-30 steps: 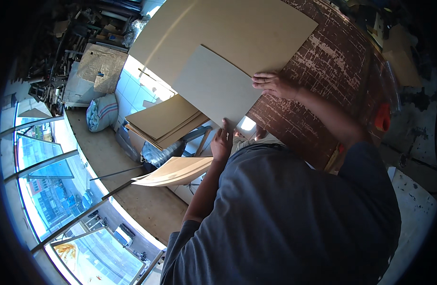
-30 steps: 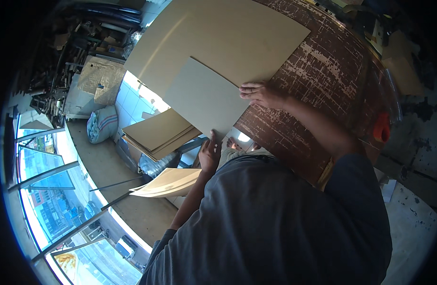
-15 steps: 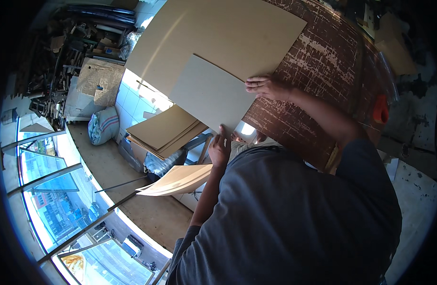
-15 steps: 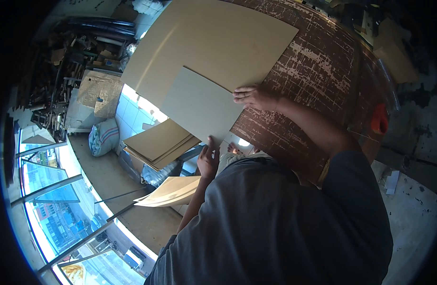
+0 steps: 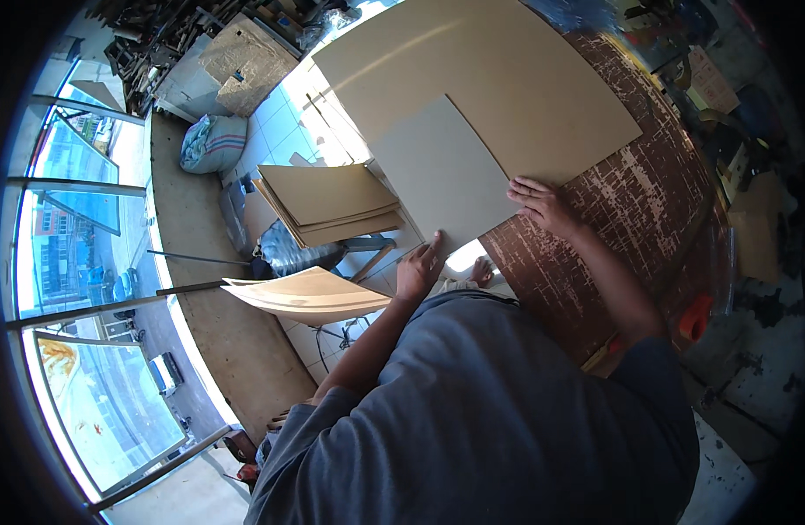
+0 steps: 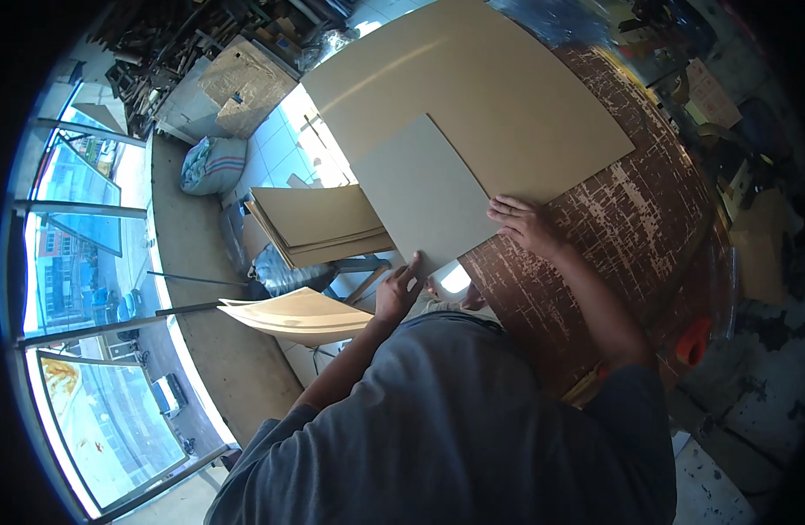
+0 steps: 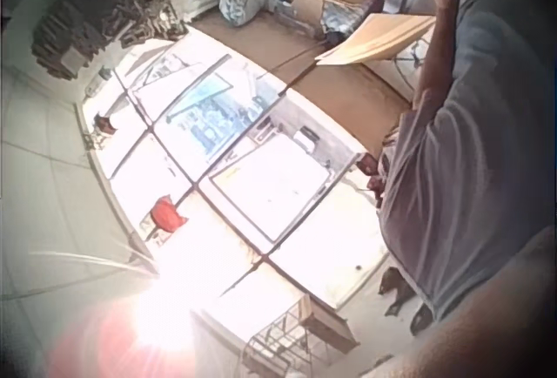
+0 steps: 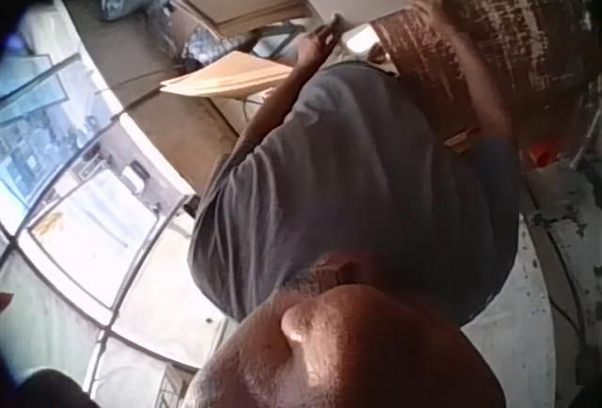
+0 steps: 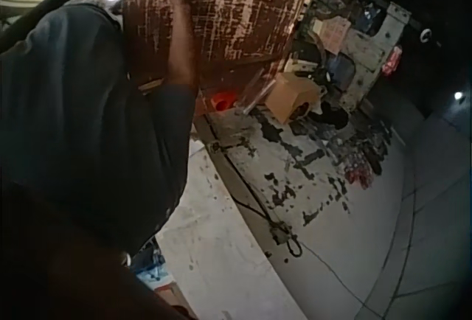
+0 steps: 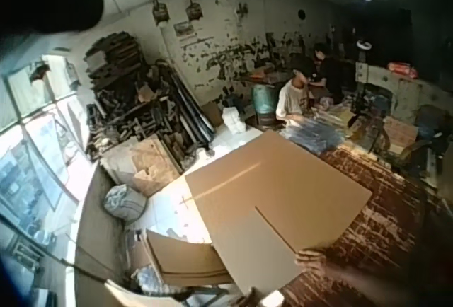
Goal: The person cuts a large cardboard sheet along a wooden straightedge using a utility knife, clears the excess strip, and then uses a smaller cardboard template to cut the sheet further.
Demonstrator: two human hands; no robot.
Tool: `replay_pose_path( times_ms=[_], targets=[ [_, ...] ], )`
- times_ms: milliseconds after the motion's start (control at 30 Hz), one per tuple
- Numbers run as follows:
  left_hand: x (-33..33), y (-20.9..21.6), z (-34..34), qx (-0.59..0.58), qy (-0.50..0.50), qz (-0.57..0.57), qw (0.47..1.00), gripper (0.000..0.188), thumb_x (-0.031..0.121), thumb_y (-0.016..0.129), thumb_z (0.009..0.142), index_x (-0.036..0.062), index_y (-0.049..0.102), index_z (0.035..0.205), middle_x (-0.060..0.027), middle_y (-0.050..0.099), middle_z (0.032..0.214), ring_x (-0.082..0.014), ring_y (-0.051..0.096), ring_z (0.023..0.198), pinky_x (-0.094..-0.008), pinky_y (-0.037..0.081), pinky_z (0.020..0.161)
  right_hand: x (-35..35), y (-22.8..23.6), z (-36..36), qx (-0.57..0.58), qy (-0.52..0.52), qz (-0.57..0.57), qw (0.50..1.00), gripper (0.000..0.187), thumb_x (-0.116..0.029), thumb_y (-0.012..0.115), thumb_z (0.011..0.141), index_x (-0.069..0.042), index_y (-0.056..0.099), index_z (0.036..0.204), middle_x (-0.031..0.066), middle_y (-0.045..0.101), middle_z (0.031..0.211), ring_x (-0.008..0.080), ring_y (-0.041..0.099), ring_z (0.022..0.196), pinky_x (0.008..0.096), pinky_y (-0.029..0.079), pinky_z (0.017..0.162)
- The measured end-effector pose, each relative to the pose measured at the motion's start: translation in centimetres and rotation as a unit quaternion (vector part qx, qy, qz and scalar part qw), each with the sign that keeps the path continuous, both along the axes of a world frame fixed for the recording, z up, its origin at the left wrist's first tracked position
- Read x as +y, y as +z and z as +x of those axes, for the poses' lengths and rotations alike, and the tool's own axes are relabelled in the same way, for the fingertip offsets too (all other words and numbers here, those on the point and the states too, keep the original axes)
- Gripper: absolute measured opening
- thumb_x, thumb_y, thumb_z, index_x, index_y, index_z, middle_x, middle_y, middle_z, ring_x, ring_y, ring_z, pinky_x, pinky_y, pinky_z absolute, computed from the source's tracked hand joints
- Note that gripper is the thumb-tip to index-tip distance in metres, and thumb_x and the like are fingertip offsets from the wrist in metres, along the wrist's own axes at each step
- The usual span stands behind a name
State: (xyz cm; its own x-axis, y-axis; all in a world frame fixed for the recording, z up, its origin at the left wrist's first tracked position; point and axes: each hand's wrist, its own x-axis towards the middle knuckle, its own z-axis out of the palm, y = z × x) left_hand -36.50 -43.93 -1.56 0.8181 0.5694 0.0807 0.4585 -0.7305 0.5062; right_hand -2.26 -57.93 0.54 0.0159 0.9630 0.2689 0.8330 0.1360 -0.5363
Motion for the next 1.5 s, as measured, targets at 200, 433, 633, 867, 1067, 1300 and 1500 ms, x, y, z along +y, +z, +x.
replay_pose_path(
  times_ms=[200,433,633,867,1067,1300,1500],
  targets=[
    [-0.1,1.2,0.1,0.009,0.040,-0.105,0.994,0.085,0.031,0.073,0.090,0.0200,0.026,0.159,-0.0146,0.071,0.105,-0.0314,0.071,0.093,-0.0419,0.058,0.078,0.2,-0.3,0.2,0.001,0.022,-0.016,1.000,0.043,-0.018,0.069,0.091,-0.007,0.065,0.132,0.0096,0.060,0.141,0.0262,0.048,0.138,0.0401,0.040,0.115],
    [6.2,-0.1,2.8,-0.081,0.210,-0.241,0.944,0.082,0.029,0.066,0.096,0.0102,0.019,0.160,-0.0176,0.074,0.090,-0.0300,0.074,0.082,-0.0398,0.057,0.078,0.4,0.3,0.0,-0.011,0.009,-0.033,0.999,0.044,-0.014,0.070,0.090,-0.006,0.063,0.133,0.0111,0.058,0.143,0.0295,0.048,0.138,0.0415,0.040,0.114],
    [13.1,-0.5,6.4,-0.253,0.319,-0.395,0.823,0.067,0.023,0.063,0.100,0.0120,0.031,0.158,-0.0070,0.067,0.078,-0.0124,0.065,0.070,-0.0292,0.056,0.066,0.8,1.0,-0.1,-0.003,0.017,-0.042,0.999,0.045,-0.013,0.072,0.088,-0.006,0.064,0.132,0.0123,0.058,0.142,0.0309,0.049,0.137,0.0424,0.041,0.113],
    [16.3,-1.8,8.6,-0.194,0.350,-0.267,0.877,0.061,0.021,0.065,0.092,0.0165,0.047,0.150,-0.0143,0.066,0.073,-0.0170,0.064,0.070,-0.0363,0.052,0.069,0.8,1.3,0.0,-0.002,0.012,-0.051,0.999,0.045,-0.013,0.072,0.087,-0.005,0.065,0.131,0.0131,0.059,0.141,0.0316,0.050,0.136,0.0428,0.042,0.112],
    [15.9,-0.9,8.6,-0.179,0.363,-0.283,0.869,0.061,0.022,0.065,0.090,0.0187,0.049,0.148,-0.0199,0.072,0.087,-0.0230,0.070,0.079,-0.0372,0.053,0.077,0.8,1.2,0.1,0.014,0.015,-0.051,0.999,0.044,-0.012,0.072,0.087,-0.004,0.065,0.131,0.0140,0.059,0.141,0.0326,0.050,0.136,0.0431,0.042,0.112],
    [16.3,-0.8,8.4,-0.162,0.338,-0.264,0.889,0.059,0.025,0.064,0.092,0.0167,0.049,0.148,-0.0262,0.071,0.104,-0.0343,0.072,0.092,-0.0397,0.052,0.084,0.8,1.4,0.2,0.016,0.010,-0.052,0.998,0.044,-0.011,0.073,0.087,-0.005,0.066,0.130,0.0134,0.060,0.140,0.0316,0.051,0.136,0.0425,0.043,0.112],
    [16.4,-1.0,8.3,-0.150,0.338,-0.258,0.893,0.060,0.029,0.064,0.092,0.0148,0.049,0.148,-0.0260,0.071,0.103,-0.0368,0.071,0.095,-0.0419,0.052,0.085,1.0,1.4,0.2,0.023,0.008,-0.055,0.998,0.044,-0.012,0.074,0.086,-0.006,0.066,0.129,0.0120,0.060,0.140,0.0303,0.051,0.135,0.0416,0.043,0.112]
  ],
)
